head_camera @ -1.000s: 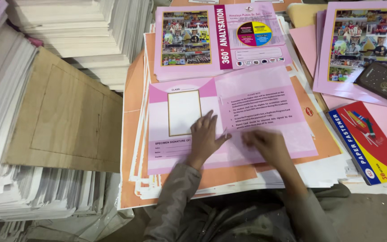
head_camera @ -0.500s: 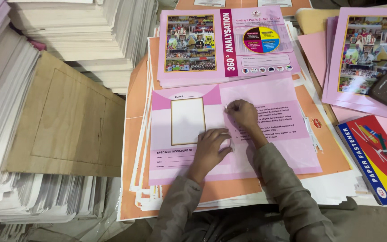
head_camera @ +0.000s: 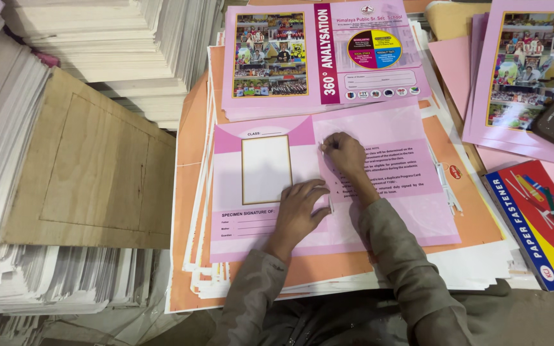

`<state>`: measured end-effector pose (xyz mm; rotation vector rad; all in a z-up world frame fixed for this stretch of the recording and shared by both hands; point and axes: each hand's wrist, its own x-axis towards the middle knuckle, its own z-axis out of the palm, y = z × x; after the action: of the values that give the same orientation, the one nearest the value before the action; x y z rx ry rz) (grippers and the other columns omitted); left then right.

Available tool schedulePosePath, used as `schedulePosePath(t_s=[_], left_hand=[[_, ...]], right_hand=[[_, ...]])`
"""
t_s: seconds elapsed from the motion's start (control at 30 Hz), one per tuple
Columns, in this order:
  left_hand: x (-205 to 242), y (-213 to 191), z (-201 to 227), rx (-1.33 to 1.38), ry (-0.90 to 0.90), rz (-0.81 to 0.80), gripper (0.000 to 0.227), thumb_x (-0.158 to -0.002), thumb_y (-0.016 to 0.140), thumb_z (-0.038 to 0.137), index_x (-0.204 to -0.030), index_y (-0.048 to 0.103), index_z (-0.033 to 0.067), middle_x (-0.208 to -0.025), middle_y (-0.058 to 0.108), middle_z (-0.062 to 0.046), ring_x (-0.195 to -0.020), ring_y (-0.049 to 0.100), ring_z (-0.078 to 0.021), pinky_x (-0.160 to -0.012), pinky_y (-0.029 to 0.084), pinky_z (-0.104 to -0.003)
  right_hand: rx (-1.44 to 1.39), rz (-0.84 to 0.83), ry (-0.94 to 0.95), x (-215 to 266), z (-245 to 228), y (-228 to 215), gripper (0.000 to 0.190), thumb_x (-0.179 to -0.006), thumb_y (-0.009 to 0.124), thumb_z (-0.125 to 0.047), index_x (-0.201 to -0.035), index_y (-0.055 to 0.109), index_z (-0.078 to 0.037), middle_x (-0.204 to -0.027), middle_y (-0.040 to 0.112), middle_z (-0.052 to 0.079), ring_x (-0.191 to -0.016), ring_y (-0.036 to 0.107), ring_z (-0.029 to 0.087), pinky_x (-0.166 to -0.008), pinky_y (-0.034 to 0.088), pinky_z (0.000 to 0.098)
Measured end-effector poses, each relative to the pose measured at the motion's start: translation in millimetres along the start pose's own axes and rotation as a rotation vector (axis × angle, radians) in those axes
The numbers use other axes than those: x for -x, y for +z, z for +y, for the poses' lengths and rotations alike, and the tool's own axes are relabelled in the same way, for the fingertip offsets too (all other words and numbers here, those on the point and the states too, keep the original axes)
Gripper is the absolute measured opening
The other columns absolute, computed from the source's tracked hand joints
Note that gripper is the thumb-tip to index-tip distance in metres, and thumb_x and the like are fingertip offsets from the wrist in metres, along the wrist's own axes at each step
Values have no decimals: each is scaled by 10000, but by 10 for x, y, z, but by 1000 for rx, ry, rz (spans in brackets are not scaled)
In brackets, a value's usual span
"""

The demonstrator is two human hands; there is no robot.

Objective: The person assembles pink folders by inserting white plastic fasteners into the spine slots. They open the folders, align the fasteners, and press them into place, repeating this process for multiple units.

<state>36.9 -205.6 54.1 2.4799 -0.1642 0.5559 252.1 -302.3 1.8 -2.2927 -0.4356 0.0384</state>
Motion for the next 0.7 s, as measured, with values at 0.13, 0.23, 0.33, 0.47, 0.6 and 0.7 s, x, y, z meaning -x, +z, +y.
schedulePosePath(t_s=[0.13,0.23,0.33,0.47,0.6,0.7], left_hand=[[-11,3,-6,7,-21,-12,466,-797,811,298,-1213,672,141,-1347,623,-13,-1240,565,-244,-1046,398,-470],[-38,15,-6,19,-53,-21,495,-770,819,302,-1215,676,139,-1316,632,-12,-1200,585,-248,-1022,415,-467],[-62,60,6,5,-95,-5,486,-759,826,313,-1192,691,140,-1262,654,-8,-1143,606,-252,-973,446,-461],[-94,137,8,-19,-87,73,439,-790,824,333,-1164,703,139,-1247,679,-13,-1104,624,-258,-929,471,-457],[-88,148,-12,-21,-105,73,432,-789,818,334,-1159,704,142,-1230,692,-4,-1100,634,-257,-927,483,-446],[-75,147,-6,-24,-102,76,448,-771,824,336,-1149,694,132,-1219,686,-13,-1087,631,-266,-917,485,-451]], right_hand=[[-27,2,12,6,13,32,178,-855,776,-319,-927,770,-156,-850,765,44,-760,715,242,-697,523,400],[-91,-31,34,26,-2,-1,183,-876,766,-304,-952,756,-138,-817,757,41,-726,708,197,-689,520,358],[-249,-139,-21,78,3,-95,168,-921,734,-240,-992,724,-88,-795,737,51,-696,666,148,-669,511,310],[-588,-316,-162,149,15,-267,113,-972,662,-113,-1045,660,-27,-930,767,13,-776,621,53,-684,499,248],[-472,-230,-217,229,-39,-290,172,-879,706,-29,-1050,705,-15,-934,766,34,-837,695,66,-752,548,239],[-427,-154,-183,270,-46,-234,128,-881,728,-20,-1008,731,-8,-912,770,54,-824,689,80,-756,546,249]])
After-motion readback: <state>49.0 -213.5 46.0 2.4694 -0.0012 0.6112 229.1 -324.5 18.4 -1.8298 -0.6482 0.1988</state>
